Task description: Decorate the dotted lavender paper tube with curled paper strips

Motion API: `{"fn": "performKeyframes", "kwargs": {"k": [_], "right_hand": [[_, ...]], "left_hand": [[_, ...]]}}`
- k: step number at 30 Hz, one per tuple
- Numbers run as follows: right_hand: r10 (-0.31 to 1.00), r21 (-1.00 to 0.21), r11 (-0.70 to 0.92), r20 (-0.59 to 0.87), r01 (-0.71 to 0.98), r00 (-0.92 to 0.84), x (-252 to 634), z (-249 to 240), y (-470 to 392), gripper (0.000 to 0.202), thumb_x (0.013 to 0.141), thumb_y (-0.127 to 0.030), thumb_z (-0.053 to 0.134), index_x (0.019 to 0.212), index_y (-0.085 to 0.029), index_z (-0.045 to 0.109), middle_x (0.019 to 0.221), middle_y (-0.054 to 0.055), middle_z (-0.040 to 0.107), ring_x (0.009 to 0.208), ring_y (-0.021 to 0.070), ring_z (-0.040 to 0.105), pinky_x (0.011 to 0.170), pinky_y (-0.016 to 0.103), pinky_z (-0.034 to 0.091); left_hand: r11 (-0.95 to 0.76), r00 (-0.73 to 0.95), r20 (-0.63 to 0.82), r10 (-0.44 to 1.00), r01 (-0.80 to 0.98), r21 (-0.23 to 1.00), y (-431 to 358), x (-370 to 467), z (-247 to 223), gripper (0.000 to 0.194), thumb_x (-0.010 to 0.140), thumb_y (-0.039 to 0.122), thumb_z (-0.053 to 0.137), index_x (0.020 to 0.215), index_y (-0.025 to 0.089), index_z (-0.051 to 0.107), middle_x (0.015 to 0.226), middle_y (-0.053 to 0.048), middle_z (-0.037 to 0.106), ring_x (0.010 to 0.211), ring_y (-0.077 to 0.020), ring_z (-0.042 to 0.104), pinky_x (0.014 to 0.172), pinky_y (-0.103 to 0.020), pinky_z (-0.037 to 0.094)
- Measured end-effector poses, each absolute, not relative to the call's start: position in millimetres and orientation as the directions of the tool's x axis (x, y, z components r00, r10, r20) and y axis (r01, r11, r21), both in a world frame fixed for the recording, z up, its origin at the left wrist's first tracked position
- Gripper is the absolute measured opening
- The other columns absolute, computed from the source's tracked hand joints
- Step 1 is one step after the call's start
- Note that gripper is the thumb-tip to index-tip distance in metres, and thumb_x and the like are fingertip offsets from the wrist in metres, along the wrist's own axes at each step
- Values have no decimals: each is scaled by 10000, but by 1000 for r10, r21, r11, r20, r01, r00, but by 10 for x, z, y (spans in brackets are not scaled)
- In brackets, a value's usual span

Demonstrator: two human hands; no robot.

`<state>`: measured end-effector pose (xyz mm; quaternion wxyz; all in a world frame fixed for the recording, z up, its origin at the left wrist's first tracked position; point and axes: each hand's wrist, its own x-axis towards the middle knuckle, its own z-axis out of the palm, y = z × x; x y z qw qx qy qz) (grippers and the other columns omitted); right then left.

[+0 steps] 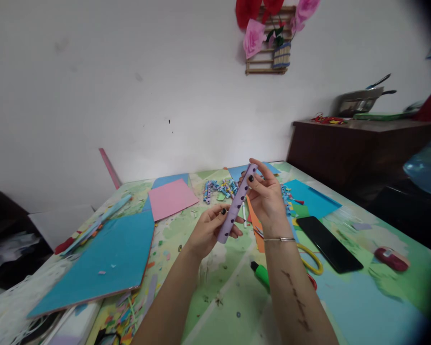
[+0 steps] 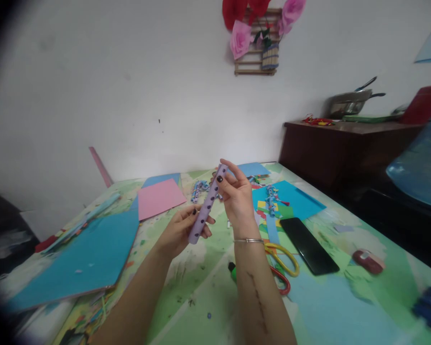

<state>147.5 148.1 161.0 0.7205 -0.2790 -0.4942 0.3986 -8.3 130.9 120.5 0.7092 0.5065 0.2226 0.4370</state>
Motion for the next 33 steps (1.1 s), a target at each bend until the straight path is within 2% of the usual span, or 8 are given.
{"fn": "performKeyframes", "kwargs": {"k": [5, 8, 13, 17, 22, 27, 30, 33], "right_hand": [[853, -775, 503, 515, -384, 78, 1460, 1579, 1507, 505, 777, -345, 620, 1261, -303, 486, 1051, 48, 655, 964, 220, 621, 752, 374, 524], [854, -762, 474, 521, -442, 17, 1438, 1573, 1518, 488, 776, -336, 622, 1243, -276, 493, 1098, 67, 653, 1008, 240, 618, 777, 400, 522], [868, -784, 438, 496, -440, -18, 1395, 1593, 1502, 452, 745, -352, 666, 1168, -252, 543, 1132, 84, 651, 1025, 249, 616, 826, 423, 510], [866, -793, 448, 499, -412, -18, 1376, 1612, 1472, 490, 730, -353, 685, 1184, -250, 530, 1141, 90, 649, 1004, 250, 623, 795, 419, 526], [861, -777, 450, 508, -440, -17, 1366, 1632, 1456, 498, 747, -339, 667, 1210, -246, 510, 1164, 103, 634, 1004, 254, 624, 765, 409, 533], [864, -776, 481, 499, -409, 68, 1352, 1615, 1478, 531, 700, -311, 715, 1184, -263, 501, 1075, 71, 664, 905, 232, 653, 740, 393, 536], [865, -794, 497, 483, -351, 134, 1383, 1630, 1434, 564, 705, -324, 714, 1217, -275, 481, 984, 44, 679, 833, 201, 654, 689, 348, 540], [872, -816, 489, 466, -308, 151, 1445, 1689, 1304, 500, 735, -355, 687, 1193, -261, 512, 939, 43, 673, 826, 185, 644, 638, 303, 547]], "left_hand": [[66, 524, 165, 835, -393, 917, 1331, -161, 1238, 324, 754, 323, 692, 994, 132, 589, 814, -69, 667, 559, -136, 631, 510, -231, 481], [22, 483, 166, 860, -360, 933, 1336, -182, 1262, 338, 707, 310, 734, 958, 128, 600, 806, -52, 644, 562, -126, 619, 525, -228, 475], [-25, 394, 148, 907, -300, 954, 1344, -170, 1260, 397, 622, 292, 792, 932, 130, 605, 808, -41, 629, 583, -125, 612, 571, -249, 482], [-106, 353, 193, 915, -251, 962, 1352, -163, 1245, 419, 595, 288, 807, 935, 133, 616, 780, -30, 625, 589, -116, 589, 558, -240, 468], [-138, 320, 204, 925, -217, 966, 1343, -165, 1269, 359, 682, 376, 738, 910, 124, 621, 763, -31, 617, 566, -107, 586, 538, -228, 465], [-125, 340, 182, 923, -182, 975, 1333, -211, 1320, 345, 749, 391, 674, 948, 114, 623, 848, -79, 668, 580, -110, 604, 548, -225, 480], [-128, 357, 185, 916, -177, 976, 1302, -283, 1379, 370, 774, 390, 644, 1020, 124, 564, 820, -96, 693, 546, -127, 611, 503, -229, 472], [-129, 414, 200, 888, -193, 973, 1227, -356, 1453, 336, 807, 372, 609, 1039, 166, 482, 788, -89, 702, 486, -125, 592, 431, -210, 431]]}}
